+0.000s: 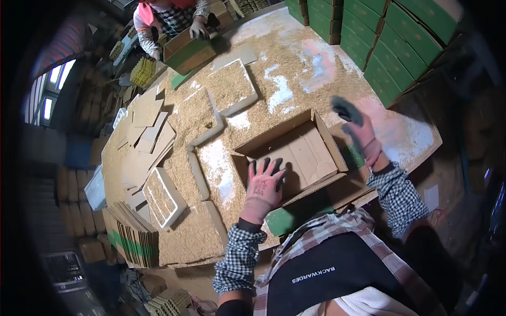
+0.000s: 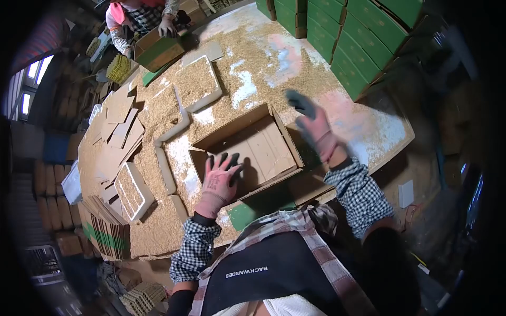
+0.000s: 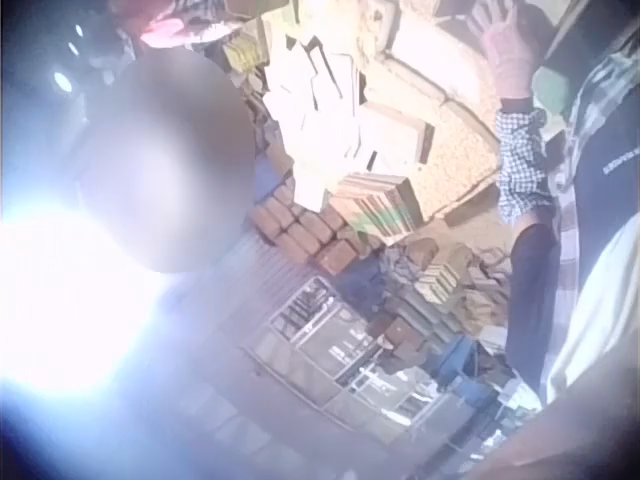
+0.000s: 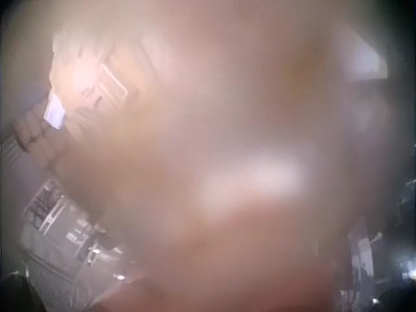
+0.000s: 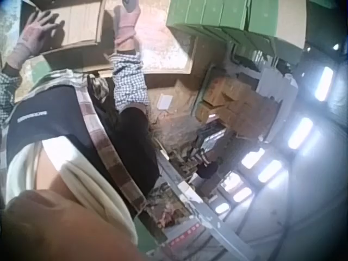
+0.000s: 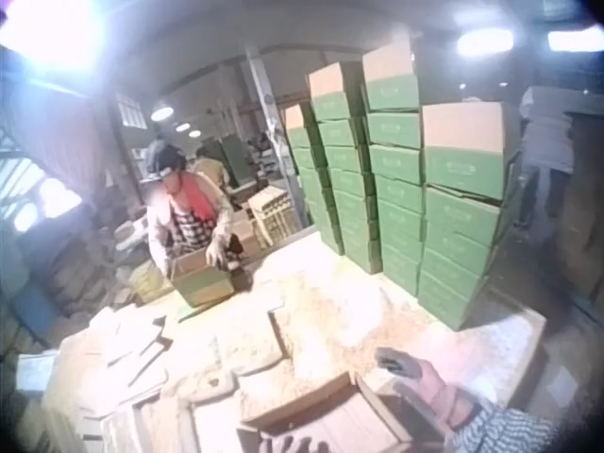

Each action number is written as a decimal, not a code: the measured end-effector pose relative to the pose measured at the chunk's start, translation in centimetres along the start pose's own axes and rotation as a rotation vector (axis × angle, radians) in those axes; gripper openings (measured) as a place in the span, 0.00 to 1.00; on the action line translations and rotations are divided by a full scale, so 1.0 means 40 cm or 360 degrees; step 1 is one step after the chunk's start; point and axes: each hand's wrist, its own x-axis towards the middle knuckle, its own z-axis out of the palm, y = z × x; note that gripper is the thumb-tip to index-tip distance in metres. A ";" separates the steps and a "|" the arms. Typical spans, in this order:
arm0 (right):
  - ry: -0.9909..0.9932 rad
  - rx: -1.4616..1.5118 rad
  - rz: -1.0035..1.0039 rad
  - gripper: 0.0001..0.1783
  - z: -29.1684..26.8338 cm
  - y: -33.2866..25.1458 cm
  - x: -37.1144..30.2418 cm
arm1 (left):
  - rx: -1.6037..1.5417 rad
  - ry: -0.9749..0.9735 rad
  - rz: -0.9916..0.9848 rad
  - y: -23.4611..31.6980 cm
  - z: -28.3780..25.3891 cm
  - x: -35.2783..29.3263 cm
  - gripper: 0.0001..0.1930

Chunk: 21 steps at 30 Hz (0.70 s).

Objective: The person assembles cardboard boxes by hand on a table covered in wood shavings, inserting pre-folded cardboard pieces into green-and-tan outer boxes.

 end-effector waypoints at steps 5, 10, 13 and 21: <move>-0.0095 -0.0348 0.0366 0.32 -0.047 0.352 -0.053 | -0.2450 0.0933 -0.0879 -0.084 0.011 -0.014 0.22; -0.0140 -0.0516 0.0549 0.54 0.184 0.371 -0.059 | -0.1651 0.0566 -0.0989 -0.026 0.080 -0.032 0.31; -0.0086 0.0252 0.0552 0.51 0.070 0.268 -0.060 | -0.2545 0.0326 -0.0975 -0.080 0.150 -0.009 0.28; 0.0627 0.0699 -0.1115 0.26 -0.663 -0.369 0.133 | -0.3135 0.0328 0.0130 0.210 -0.410 0.433 0.25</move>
